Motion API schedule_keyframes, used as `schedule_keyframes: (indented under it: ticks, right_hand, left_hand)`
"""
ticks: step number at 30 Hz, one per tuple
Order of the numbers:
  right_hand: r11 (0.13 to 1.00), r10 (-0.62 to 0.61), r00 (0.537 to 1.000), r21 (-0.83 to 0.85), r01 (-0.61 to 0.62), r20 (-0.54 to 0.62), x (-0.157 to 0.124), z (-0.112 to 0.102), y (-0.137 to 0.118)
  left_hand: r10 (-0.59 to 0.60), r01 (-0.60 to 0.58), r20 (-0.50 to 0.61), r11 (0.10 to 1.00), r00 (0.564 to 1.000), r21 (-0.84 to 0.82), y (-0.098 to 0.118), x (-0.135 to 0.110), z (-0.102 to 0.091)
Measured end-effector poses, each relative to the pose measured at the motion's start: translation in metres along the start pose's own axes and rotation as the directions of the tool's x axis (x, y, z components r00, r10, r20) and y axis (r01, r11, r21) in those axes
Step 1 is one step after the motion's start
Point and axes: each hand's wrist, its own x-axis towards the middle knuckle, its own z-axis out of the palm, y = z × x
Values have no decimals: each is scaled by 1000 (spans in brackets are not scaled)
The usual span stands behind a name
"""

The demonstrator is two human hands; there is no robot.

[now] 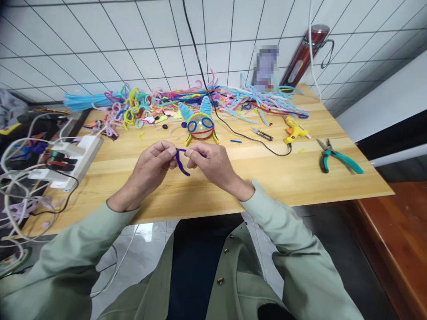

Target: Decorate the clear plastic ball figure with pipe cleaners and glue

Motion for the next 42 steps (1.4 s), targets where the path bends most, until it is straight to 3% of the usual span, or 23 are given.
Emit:
schedule_keyframes:
  ticks: [3,6,13,16,19,22,25,31,37,42]
  right_hand:
    - [998,10,1000,69,-9,-24,-6,2,-3]
    - [1000,4,998,30,-2,-67,-9,3,-5]
    - [999,-3,993,-38,-2,-117,-12,6,-11]
    - [988,-85,989,-142,67,-123,-16,10,-6]
    - [884,-318,937,-402,239,-142,-21,14,4]
    - [694,-544,836,-599,400,-72,-26,15,16]
    - [592,-608,794,-659,464,14,-29,13,25]
    - [546,-600,796,-684,484,83,-27,8,31]
    - [414,-722,683,-723,553,110,-22,-2,33]
    - [508,-746,666,-658,556,-12,-13,-12,27]
  left_hand:
    - [-117,124,53,979,992,-164,-1,-6,6]
    - [-192,208,92,952,977,-223,-1,-10,8]
    - [-36,37,30,998,999,-47,-2,-17,8]
    - [43,-42,-2,998,999,43,-7,-17,7]
    - [80,-77,-49,995,996,71,-10,-20,7]
    - [61,-56,-86,997,994,58,-7,-26,9]
    - [24,-25,-66,999,998,-19,-1,-32,10]
    - [-86,87,7,993,996,-83,6,-32,9]
    - [-87,90,41,993,995,-75,8,-18,11]
    - [18,-20,70,999,997,25,11,0,19]
